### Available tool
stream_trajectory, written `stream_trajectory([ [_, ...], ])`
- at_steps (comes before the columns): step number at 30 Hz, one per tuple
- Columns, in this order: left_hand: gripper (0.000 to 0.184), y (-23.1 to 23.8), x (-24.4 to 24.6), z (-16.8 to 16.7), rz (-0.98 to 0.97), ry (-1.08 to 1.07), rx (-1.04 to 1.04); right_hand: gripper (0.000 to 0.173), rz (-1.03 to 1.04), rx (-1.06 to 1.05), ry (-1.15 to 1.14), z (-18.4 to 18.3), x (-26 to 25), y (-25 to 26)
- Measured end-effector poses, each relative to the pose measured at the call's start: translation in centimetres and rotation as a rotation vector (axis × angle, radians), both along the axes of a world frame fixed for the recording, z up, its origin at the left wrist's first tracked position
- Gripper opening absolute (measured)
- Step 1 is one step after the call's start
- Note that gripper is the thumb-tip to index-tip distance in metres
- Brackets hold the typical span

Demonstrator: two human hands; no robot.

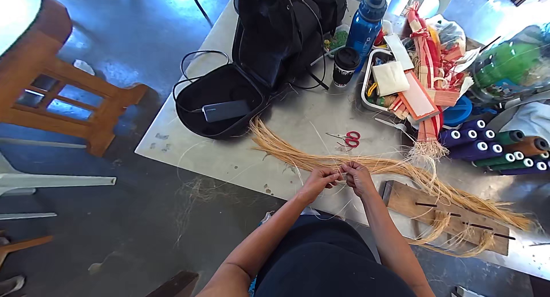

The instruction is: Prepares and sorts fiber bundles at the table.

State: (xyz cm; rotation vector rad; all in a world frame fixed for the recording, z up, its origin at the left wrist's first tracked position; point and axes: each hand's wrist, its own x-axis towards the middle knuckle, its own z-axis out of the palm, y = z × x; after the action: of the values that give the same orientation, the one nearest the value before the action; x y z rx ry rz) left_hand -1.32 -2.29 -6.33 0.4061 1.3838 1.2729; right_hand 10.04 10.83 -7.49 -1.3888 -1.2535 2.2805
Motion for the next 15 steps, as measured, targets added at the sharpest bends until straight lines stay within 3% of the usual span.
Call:
stream_trajectory([
  [6, 0.018, -0.6, 0.3, -0.1, 0.066, -0.063, 0.028, 0.032, 0.173, 0.001, 0.036, 0.6, 1.5, 0.1],
  [9, 0.014, -0.3, 0.8, -0.3, 0.097, -0.093, 0.018, 0.012, 0.281, 0.071, 0.049, 0.8, 2.1, -0.1],
  [12, 0.012, 0.0, 1.4, -0.1, 0.118, -0.098, 0.013, 0.018, 0.3, 0.149, 0.02, 0.9, 2.5, -0.7],
  [15, 0.014, 0.0, 1.5, 0.4, 0.159, -0.095, -0.032, 0.004, 0.214, 0.169, 0.02, 0.8, 2.9, -0.8],
])
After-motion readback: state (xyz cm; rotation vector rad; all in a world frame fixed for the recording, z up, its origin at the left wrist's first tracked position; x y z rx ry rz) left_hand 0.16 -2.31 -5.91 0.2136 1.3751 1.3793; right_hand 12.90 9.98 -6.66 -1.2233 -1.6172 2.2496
